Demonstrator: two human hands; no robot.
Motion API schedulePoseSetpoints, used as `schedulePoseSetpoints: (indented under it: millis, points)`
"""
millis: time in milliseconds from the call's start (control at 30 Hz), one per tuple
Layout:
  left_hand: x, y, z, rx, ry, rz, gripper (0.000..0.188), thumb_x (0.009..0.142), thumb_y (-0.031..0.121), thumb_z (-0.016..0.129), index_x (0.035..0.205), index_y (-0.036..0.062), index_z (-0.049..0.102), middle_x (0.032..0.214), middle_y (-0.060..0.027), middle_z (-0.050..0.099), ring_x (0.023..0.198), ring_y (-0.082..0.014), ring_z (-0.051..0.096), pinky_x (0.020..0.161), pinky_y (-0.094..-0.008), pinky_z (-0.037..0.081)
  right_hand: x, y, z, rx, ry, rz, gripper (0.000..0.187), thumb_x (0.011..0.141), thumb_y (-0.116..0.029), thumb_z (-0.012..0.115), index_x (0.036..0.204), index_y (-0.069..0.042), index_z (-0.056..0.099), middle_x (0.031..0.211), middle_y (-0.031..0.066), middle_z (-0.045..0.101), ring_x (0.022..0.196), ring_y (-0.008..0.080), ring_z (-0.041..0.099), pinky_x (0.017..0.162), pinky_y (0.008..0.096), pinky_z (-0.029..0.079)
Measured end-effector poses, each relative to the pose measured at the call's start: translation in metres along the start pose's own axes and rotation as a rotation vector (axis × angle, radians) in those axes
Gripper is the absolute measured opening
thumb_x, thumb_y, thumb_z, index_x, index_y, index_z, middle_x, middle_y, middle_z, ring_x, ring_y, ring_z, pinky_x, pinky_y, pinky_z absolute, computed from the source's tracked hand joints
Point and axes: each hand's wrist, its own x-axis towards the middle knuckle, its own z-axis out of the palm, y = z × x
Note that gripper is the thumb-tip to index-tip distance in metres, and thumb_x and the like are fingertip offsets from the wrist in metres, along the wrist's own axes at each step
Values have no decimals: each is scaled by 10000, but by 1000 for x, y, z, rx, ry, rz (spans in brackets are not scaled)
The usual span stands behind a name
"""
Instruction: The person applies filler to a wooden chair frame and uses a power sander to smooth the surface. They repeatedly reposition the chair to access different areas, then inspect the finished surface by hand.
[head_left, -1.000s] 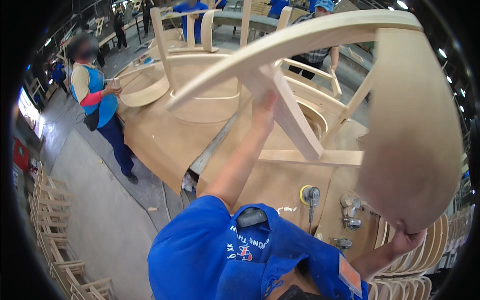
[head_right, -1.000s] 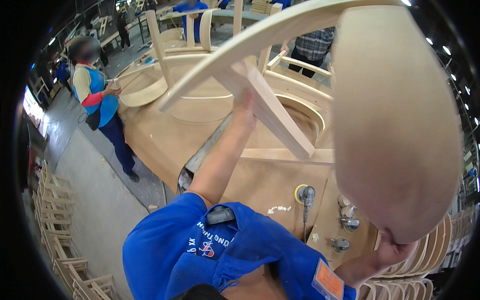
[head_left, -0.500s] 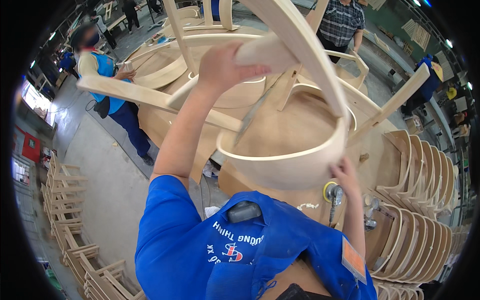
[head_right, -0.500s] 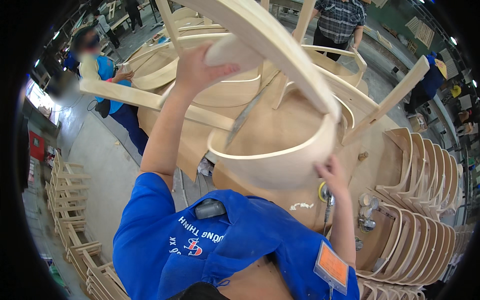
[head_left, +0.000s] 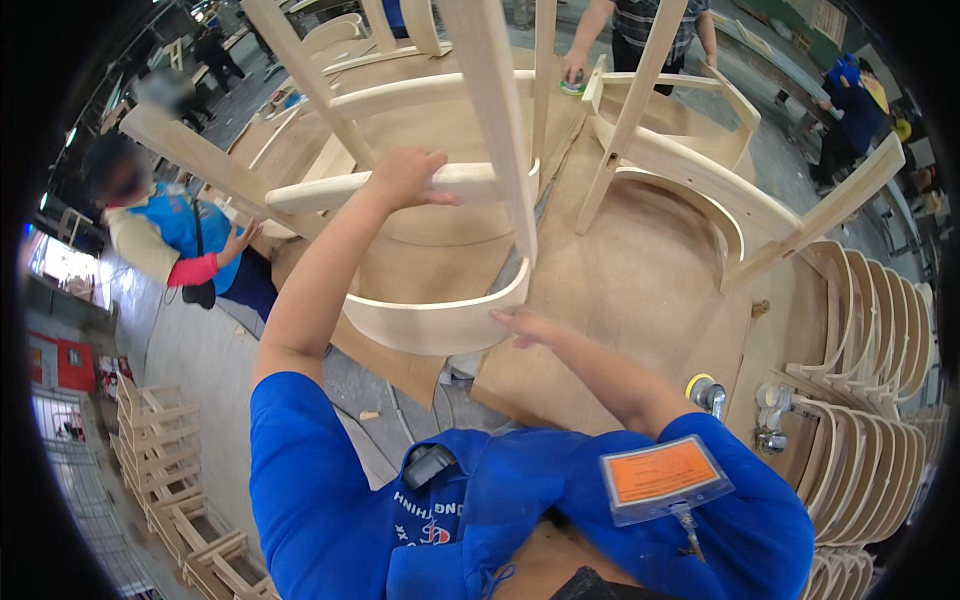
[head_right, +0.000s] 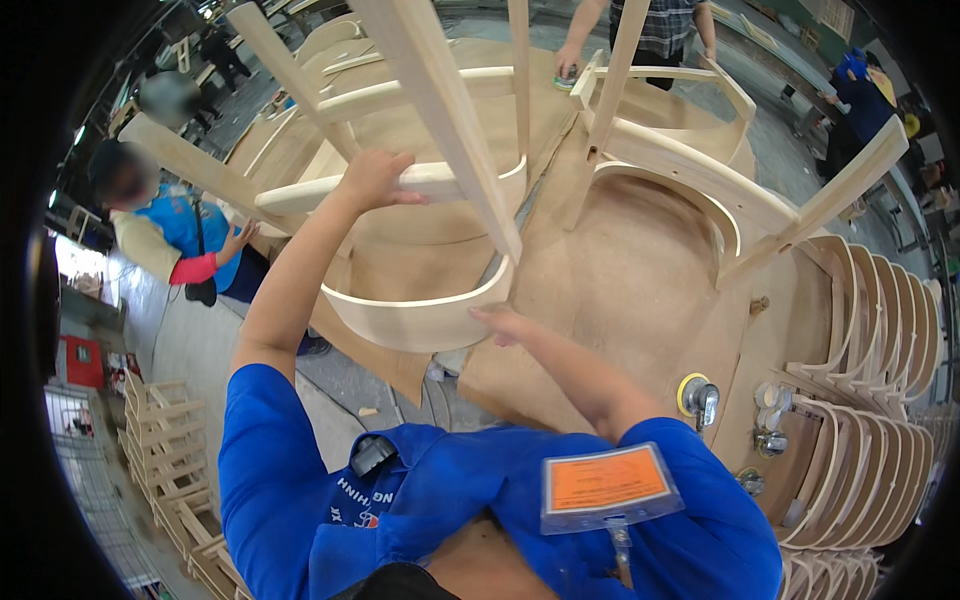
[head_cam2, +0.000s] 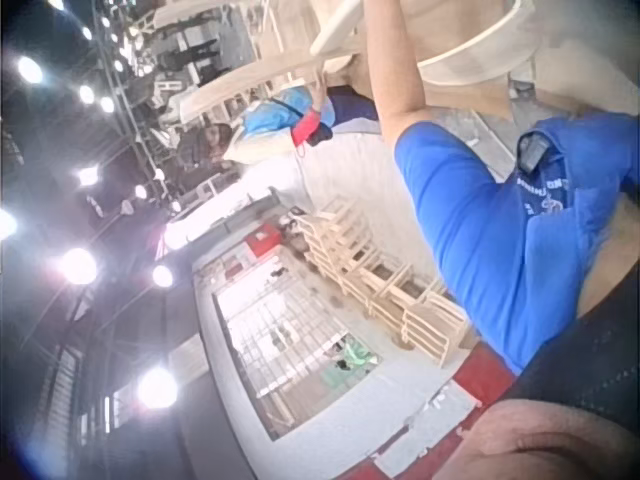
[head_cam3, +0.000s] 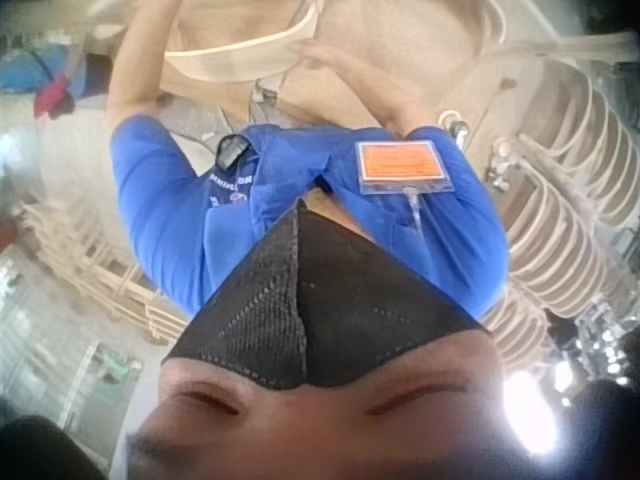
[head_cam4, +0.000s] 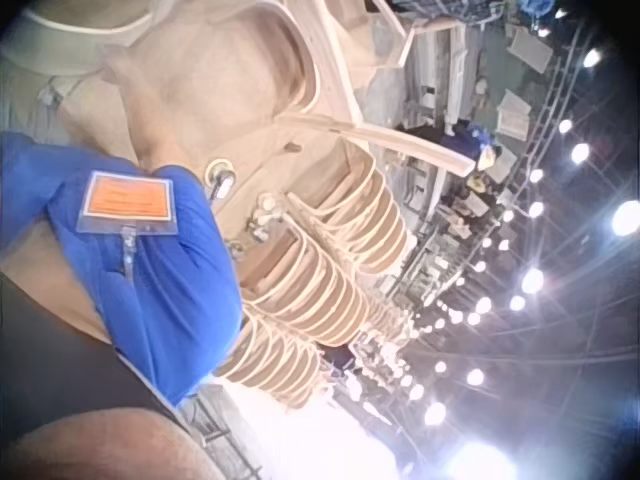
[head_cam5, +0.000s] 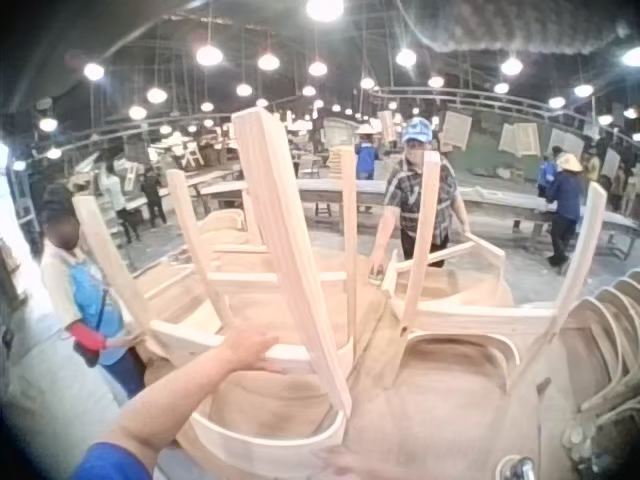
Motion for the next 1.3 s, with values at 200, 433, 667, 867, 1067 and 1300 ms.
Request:
schedulePoseSetpoints:
  millis: [200,433,667,867,1067,1300]
  points:
    - [12,-31,48,-72,-31,72,576,670,608,685,883,85,572,715,-133,606,718,-332,608,628,-428,475,35,-22,20,-409,-62,-64,753,872,-531,534,1437,-87,311,1344,142,491,1127,269,547,815,377,519]
    - [18,-23,57,-15,86,83,536,645,574,710,764,81,538,736,-98,605,696,-291,604,593,-394,476,-56,18,-148,120,474,-264,653,814,-254,701,1367,-76,403,1074,93,637,997,205,595,879,351,471]
    - [10,5,49,-150,412,-67,583,679,408,753,1093,40,571,1101,-175,569,1057,-368,522,895,-458,418,-337,45,-400,-61,2295,-457,669,768,-423,729,1188,42,495,1111,178,581,1024,282,566,894,377,439]
    - [-76,77,70,-346,528,-294,607,683,237,736,1199,23,501,1263,-233,445,1169,-410,418,974,-486,355,-389,86,-484,214,1962,-200,726,728,-472,742,1181,54,531,1142,200,608,1045,299,596,891,387,454]
    - [-112,157,54,-605,124,-267,463,640,226,775,1016,31,587,995,-148,590,965,-336,543,842,-409,435,-407,91,-459,-168,1943,-171,566,743,-346,713,1160,5,562,1055,208,648,1015,330,614,875,415,467]
    - [0,274,-41,-728,95,107,390,669,231,764,970,36,612,921,-126,608,890,-322,567,785,-396,454,-428,41,-298,-429,2004,-494,763,757,-318,715,1365,4,386,1231,247,542,1110,378,550,914,429,457]
